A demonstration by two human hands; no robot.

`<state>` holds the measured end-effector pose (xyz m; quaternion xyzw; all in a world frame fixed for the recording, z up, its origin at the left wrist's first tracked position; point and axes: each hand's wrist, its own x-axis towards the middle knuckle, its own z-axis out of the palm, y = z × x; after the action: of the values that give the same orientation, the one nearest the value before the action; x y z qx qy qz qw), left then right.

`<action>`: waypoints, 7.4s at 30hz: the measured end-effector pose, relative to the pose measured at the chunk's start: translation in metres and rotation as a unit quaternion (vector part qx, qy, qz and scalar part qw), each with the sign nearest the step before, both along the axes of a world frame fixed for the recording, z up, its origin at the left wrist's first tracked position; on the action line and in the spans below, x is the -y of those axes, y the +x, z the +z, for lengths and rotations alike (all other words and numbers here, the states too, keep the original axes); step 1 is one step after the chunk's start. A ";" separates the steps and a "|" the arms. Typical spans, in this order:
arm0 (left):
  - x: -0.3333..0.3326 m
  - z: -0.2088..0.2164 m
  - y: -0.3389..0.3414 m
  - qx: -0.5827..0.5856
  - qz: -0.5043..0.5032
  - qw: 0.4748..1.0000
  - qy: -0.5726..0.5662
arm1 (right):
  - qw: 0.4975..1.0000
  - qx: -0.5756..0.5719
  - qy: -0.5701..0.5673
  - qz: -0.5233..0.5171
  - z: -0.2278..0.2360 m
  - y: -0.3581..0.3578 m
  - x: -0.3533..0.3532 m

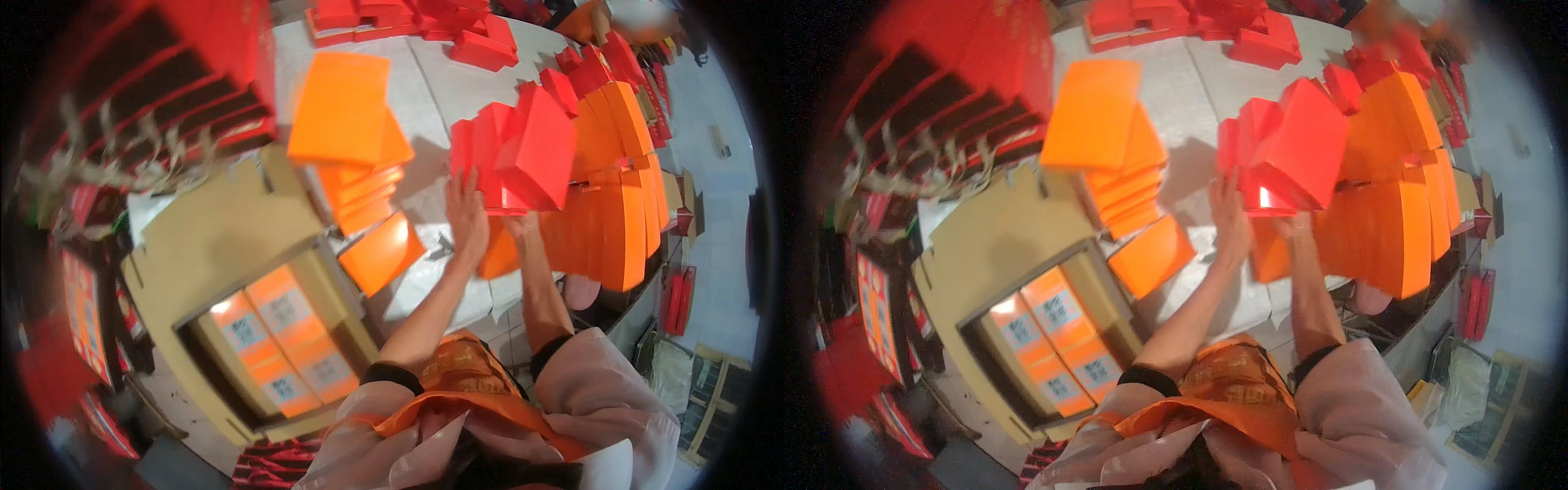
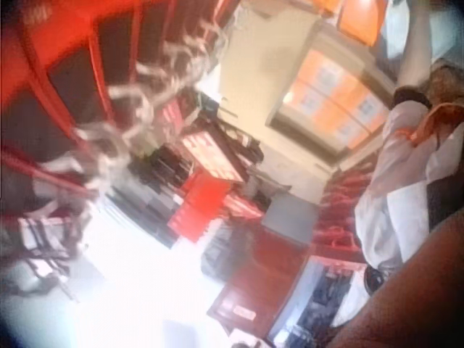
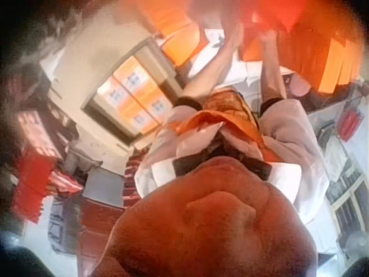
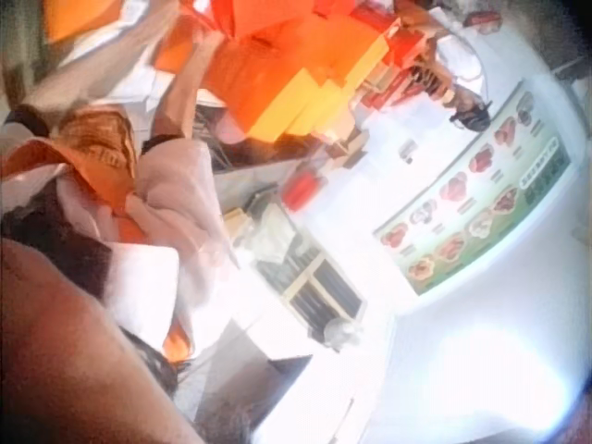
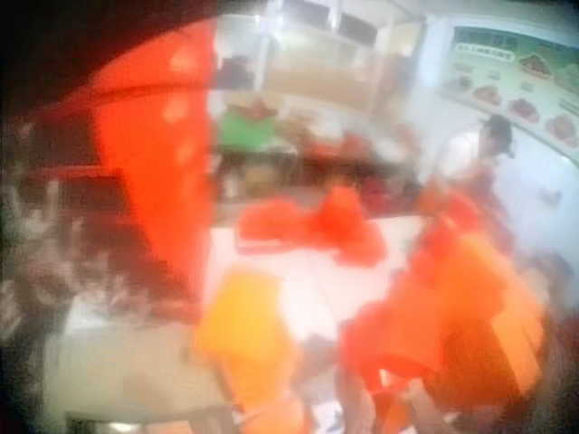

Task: The person assembles gift boxes by placing small orange and red packets into a cardboard tray. They arrange the packets in a grid pattern, then cover the tray with a cardboard lid and secure it with a black strap. The process is repeated for multiple boxes in a warehouse setting.

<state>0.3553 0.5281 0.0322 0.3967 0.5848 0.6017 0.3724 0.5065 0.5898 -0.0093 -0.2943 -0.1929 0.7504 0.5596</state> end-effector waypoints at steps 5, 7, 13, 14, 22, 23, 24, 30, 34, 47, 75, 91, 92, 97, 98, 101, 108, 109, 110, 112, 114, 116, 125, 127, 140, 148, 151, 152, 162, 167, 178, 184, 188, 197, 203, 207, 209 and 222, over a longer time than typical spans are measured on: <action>0.132 0.056 -0.006 0.078 -0.037 0.995 -0.047 | 0.984 0.032 0.105 0.140 0.090 -0.009 0.129; 0.189 0.074 -0.022 0.075 -0.066 0.993 -0.062 | 0.981 0.184 -0.011 0.060 0.103 -0.022 0.180; 0.337 0.070 -0.088 0.063 0.045 0.991 -0.108 | 0.990 0.081 -0.065 0.092 0.083 -0.117 0.316; 0.357 0.068 -0.099 0.048 0.055 0.991 -0.110 | 0.989 0.076 -0.068 0.110 0.072 -0.130 0.335; 0.452 0.009 -0.172 -0.085 0.126 0.984 -0.098 | 0.960 0.086 -0.175 0.203 0.017 -0.212 0.408; 0.454 0.003 -0.180 -0.080 0.122 0.984 -0.099 | 0.958 0.109 -0.178 0.197 0.010 -0.217 0.407; 0.462 -0.003 -0.187 -0.075 0.125 0.984 -0.105 | 0.943 0.158 -0.161 0.244 0.015 -0.221 0.405; 0.473 0.019 -0.216 -0.178 0.172 0.960 -0.132 | 0.758 0.509 0.340 0.224 0.058 -0.217 0.351; 0.452 0.070 -0.244 -0.388 0.096 0.912 -0.092 | 0.468 0.573 0.658 0.142 0.117 -0.237 0.309; 0.403 0.149 -0.267 -0.021 0.102 0.995 0.007 | 0.753 0.339 0.349 0.444 0.189 -0.279 0.274; 0.413 -0.042 -0.382 0.125 0.300 0.926 -0.191 | 0.381 0.782 0.421 0.257 0.146 -0.308 0.428; 0.444 0.076 -0.323 0.324 0.061 0.926 -0.184 | 0.939 -0.088 -0.187 0.276 0.164 -0.293 0.378; 0.445 0.083 -0.313 0.404 0.013 0.901 -0.159 | 0.935 -0.082 -0.199 0.282 0.159 -0.296 0.380; 0.457 0.119 -0.299 0.355 0.049 0.925 -0.128 | 0.915 -0.012 -0.213 0.342 0.144 -0.318 0.407; 0.465 0.107 -0.300 0.341 0.075 0.931 -0.103 | 0.911 0.032 -0.191 0.364 0.146 -0.322 0.413; 0.489 0.099 -0.301 0.217 0.172 0.954 -0.117 | 0.875 0.199 -0.106 0.428 0.161 -0.337 0.436; 0.550 0.100 -0.308 -0.240 0.147 0.945 -0.165 | 0.692 0.376 0.269 0.555 0.184 -0.342 0.423; 0.556 0.104 -0.320 -0.347 0.109 0.916 -0.170 | 0.630 0.393 0.361 0.564 0.196 -0.346 0.415; 0.559 0.109 -0.330 -0.449 0.068 0.874 -0.172 | 0.573 0.385 0.393 0.608 0.203 -0.351 0.412; 0.550 0.129 -0.341 -0.398 -0.065 0.893 -0.201 | 0.446 0.372 0.448 0.680 0.214 -0.360 0.410; 0.545 0.136 -0.347 -0.149 -0.241 0.917 -0.282 | 0.513 0.345 0.384 0.685 0.208 -0.363 0.412; 0.561 0.100 -0.342 -0.077 -0.109 0.957 -0.256 | 0.641 0.347 0.265 0.632 0.196 -0.361 0.413; 0.547 -0.003 -0.348 0.038 0.145 0.946 -0.286 | 0.690 0.507 0.303 0.418 0.140 -0.301 0.391; 0.533 -0.025 -0.349 -0.073 0.156 0.941 -0.293 | 0.704 0.509 0.289 0.402 0.129 -0.289 0.394; 0.505 -0.019 -0.332 -0.402 0.164 0.870 -0.233 | 0.530 0.715 0.385 0.244 0.103 -0.273 0.415; 0.518 0.005 -0.321 -0.562 -0.072 0.806 -0.174 | 0.401 0.792 0.358 0.292 0.107 -0.305 0.449; 0.525 -0.001 -0.317 -0.588 -0.056 0.791 -0.160 | 0.474 0.754 0.377 0.256 0.102 -0.298 0.444; 0.526 -0.005 -0.319 -0.590 -0.057 0.793 -0.140 | 0.500 0.737 0.385 0.243 0.101 -0.296 0.441; 0.529 -0.009 -0.360 -0.623 -0.241 0.739 -0.084 | 0.929 0.238 -0.061 0.276 0.129 -0.277 0.399; 0.534 -0.032 -0.362 -0.568 -0.255 0.774 -0.115 | 0.933 -0.046 -0.216 0.285 0.111 -0.252 0.392; 0.428 0.079 -0.325 0.027 -0.114 0.986 -0.121 | 0.891 -0.015 -0.239 0.385 0.097 -0.226 0.388; 0.415 0.071 -0.291 0.401 0.040 0.910 -0.100 | 0.862 -0.088 -0.152 0.475 0.141 -0.246 0.378; 0.410 0.062 -0.274 0.396 0.139 0.907 -0.040 | 0.933 0.295 0.008 0.207 0.140 -0.247 0.374; 0.410 0.090 -0.256 0.216 0.171 0.961 0.027 | 0.858 0.395 0.282 0.166 0.199 -0.267 0.381; 0.406 0.102 -0.261 0.187 0.210 0.955 0.090 | 0.861 0.366 0.313 0.161 0.207 -0.271 0.379; 0.407 0.104 -0.268 0.209 0.203 0.952 0.088 | 0.835 0.385 0.344 0.192 0.211 -0.275 0.378; 0.408 0.101 -0.270 0.198 0.198 0.954 0.105 | 0.797 0.421 0.372 0.223 0.211 -0.276 0.378; 0.390 0.076 -0.208 0.346 0.191 0.914 -0.091 | 0.919 0.355 0.095 0.142 0.154 -0.274 0.416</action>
<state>0.1470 0.1378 0.1081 0.0088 0.5367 0.7050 0.4635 0.2328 0.1741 0.1444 -0.4567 -0.4892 0.6461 0.3671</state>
